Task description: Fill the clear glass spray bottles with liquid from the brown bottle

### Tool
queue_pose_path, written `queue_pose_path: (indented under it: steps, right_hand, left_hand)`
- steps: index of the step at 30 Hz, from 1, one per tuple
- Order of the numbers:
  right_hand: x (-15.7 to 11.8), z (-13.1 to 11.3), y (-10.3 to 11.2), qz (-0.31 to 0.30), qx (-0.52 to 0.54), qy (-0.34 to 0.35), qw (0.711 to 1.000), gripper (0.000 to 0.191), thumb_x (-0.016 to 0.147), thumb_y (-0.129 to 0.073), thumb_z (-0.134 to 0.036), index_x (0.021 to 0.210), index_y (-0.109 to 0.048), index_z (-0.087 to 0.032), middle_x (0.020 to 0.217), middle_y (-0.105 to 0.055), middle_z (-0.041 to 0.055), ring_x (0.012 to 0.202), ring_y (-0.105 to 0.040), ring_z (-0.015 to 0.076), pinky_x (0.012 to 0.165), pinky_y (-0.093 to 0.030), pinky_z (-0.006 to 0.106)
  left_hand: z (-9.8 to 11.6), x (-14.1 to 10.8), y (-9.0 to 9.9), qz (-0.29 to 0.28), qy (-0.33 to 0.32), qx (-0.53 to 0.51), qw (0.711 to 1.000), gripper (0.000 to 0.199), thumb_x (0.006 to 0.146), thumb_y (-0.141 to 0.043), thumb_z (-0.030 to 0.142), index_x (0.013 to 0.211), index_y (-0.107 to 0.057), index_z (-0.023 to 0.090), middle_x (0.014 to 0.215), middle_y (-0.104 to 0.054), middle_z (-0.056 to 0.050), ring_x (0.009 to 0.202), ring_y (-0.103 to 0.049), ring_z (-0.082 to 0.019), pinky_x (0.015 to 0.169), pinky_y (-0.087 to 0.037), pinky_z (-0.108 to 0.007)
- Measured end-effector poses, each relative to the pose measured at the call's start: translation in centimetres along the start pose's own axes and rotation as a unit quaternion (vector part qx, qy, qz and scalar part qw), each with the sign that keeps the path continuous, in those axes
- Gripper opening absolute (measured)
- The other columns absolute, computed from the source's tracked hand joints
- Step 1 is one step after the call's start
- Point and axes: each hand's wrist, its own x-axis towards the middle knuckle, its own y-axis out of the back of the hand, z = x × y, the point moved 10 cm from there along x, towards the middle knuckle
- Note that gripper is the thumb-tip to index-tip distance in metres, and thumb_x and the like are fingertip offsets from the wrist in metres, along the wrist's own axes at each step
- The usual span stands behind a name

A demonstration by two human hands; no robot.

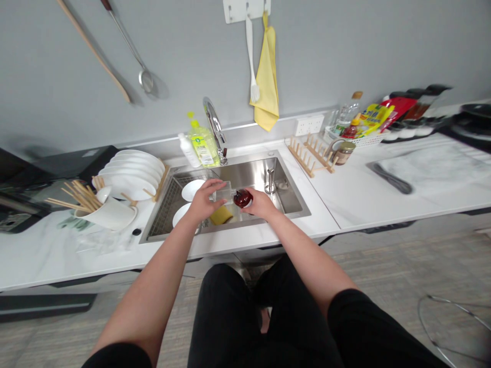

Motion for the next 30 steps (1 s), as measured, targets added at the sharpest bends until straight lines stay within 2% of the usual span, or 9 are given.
queue_pose_path:
  steps: [12, 30]
  right_hand:
    - [-0.1, -0.3, 0.1, 0.0, 0.015, 0.002, 1.0, 0.08, 0.068, -0.104, -0.023, 0.143, -0.075, -0.029, 0.138, -0.085, 0.006, 0.126, -0.081, 0.0344, 0.109, -0.063, 0.044]
    - [-0.2, -0.6, 0.4, 0.002, 0.01, 0.002, 1.0, 0.082, 0.068, -0.105, -0.025, 0.145, -0.075, -0.029, 0.139, -0.085, 0.0061, 0.127, -0.082, 0.035, 0.111, -0.063, 0.045]
  left_hand:
    - [0.6, 0.4, 0.1, -0.011, -0.014, 0.0, 1.0, 0.058, 0.092, -0.091, 0.039, 0.149, -0.08, 0.031, 0.149, -0.07, -0.012, 0.137, -0.072, -0.035, 0.127, -0.055, -0.058]
    - [1.1, 0.8, 0.3, -0.031, -0.002, 0.006, 0.999, 0.057, 0.091, -0.089, 0.041, 0.147, -0.081, 0.03, 0.149, -0.071, -0.013, 0.138, -0.072, -0.036, 0.126, -0.055, -0.058]
